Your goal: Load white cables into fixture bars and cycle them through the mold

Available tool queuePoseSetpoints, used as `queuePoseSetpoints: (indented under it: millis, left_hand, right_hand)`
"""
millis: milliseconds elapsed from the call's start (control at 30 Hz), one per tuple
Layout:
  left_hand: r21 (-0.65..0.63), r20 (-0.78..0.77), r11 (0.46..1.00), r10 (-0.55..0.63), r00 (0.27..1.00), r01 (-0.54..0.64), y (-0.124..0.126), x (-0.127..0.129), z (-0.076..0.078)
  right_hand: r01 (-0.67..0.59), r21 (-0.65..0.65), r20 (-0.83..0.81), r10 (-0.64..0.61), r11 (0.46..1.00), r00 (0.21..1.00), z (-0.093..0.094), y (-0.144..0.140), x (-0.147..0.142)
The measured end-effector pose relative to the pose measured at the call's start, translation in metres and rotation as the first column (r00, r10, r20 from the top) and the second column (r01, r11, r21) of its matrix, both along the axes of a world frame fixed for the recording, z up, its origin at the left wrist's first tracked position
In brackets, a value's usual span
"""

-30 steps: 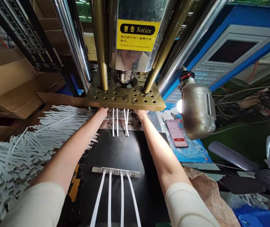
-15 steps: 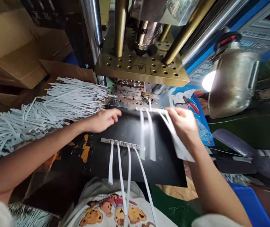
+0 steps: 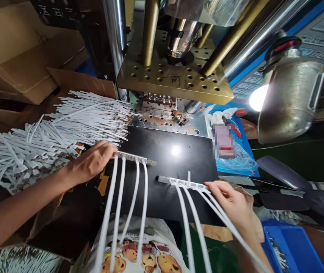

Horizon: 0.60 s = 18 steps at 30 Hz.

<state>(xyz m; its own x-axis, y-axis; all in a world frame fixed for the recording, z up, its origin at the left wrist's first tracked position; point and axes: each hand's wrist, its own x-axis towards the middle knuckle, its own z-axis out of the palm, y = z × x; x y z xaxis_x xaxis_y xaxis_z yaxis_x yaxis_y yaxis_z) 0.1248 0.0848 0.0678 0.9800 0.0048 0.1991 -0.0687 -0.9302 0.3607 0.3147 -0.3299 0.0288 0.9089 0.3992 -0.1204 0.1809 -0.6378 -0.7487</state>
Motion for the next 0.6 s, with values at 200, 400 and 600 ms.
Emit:
queuePoseSetpoints:
  millis: [200, 400, 600]
  left_hand:
    - [0.154, 0.243, 0.984, -0.125, 0.962, 0.089, 0.033, 0.048, 0.007]
    - [0.168, 0.266, 0.98, -0.153, 0.952, 0.11, 0.031, 0.132, -0.008]
    - [0.222, -0.067, 0.972, 0.1, 0.993, -0.083, 0.06, 0.215, -0.017]
  right_hand:
    - [-0.336, -0.007, 0.199, 0.33, 0.942, 0.923, 0.016, 0.086, -0.009]
    - [-0.5, -0.058, 0.551, 0.446, 0.864, 0.705, 0.033, 0.17, 0.067]
    - [-0.404, -0.23, 0.557, 0.46, 0.885, 0.691, 0.021, 0.243, 0.181]
